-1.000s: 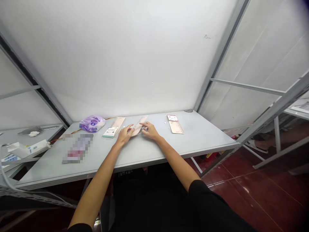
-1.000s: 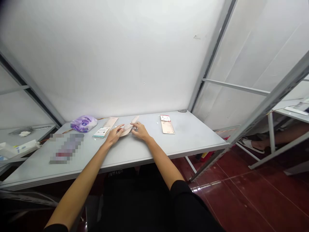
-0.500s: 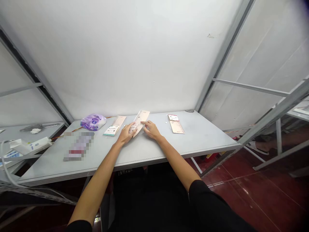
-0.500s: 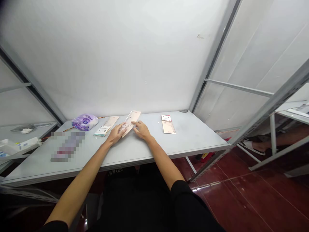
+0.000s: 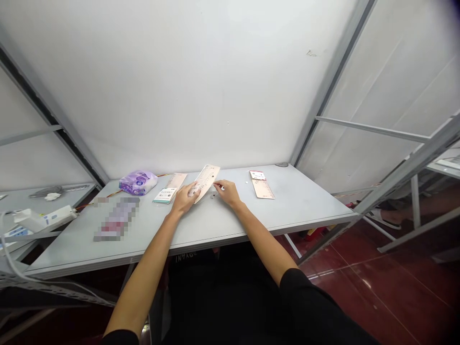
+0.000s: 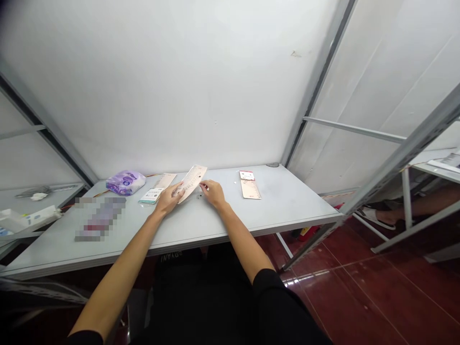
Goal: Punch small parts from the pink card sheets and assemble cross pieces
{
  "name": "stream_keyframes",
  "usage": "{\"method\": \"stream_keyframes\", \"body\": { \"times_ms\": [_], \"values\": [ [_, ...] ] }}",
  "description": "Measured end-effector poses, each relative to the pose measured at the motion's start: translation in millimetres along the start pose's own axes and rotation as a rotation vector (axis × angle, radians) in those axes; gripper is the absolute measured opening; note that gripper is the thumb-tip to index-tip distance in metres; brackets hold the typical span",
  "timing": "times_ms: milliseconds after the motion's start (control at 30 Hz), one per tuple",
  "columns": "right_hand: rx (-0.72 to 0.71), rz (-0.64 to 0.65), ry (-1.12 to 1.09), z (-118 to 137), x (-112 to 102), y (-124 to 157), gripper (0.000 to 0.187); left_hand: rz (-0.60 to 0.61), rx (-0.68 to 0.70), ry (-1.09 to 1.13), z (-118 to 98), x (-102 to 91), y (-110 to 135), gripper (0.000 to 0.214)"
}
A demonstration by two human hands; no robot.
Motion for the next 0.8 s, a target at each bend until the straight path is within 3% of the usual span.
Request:
{"method": "stream_keyframes", "body": {
  "times_ms": [200,367,467,567,667,800],
  "values": [
    [-0.016,0.16,0.063,-1.6,4.5,2.3,0.032,0.041,-0.027,0.04,-3.7,-4.3,1.0,0.059],
    [-0.019,-0.024,0.054,-1.7,0.3,-0.2,0.024,0.013,-0.067,-0.032,-5.6,-4.8,0.8,0.058],
    [0.006,-0.122,0.013,-7.6,-4.8,-2.2,0.027,-0.096,-0.139,-0.109,0.4,-6.5,-0.1,0.064],
    [0.037,-0.03,0.04,-14.1,-4.1,-2.2,0.024,-0.24,-0.255,-0.139,7.8,-11.9,-0.9,0.07],
    [0.058,0.116,0.112,-14.9,0.1,0.4,0.018,-0.296,-0.287,-0.124,11.3,-16.4,-1.9,0.069],
    [0.078,0.1,0.058,-5.2,-0.5,2.3,0.021,-0.294,-0.237,-0.111,9.5,-17.0,-2.3,0.067]
  ]
}}
Point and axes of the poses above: each hand's wrist, its own y-axis away from the middle knuckle, its own x-axis out of the palm, z = x × y, the point moved 2 cm from there along -y, towards the middle knuckle, and after that the axes turned 2 degrees about y, right-handed, at the moved point
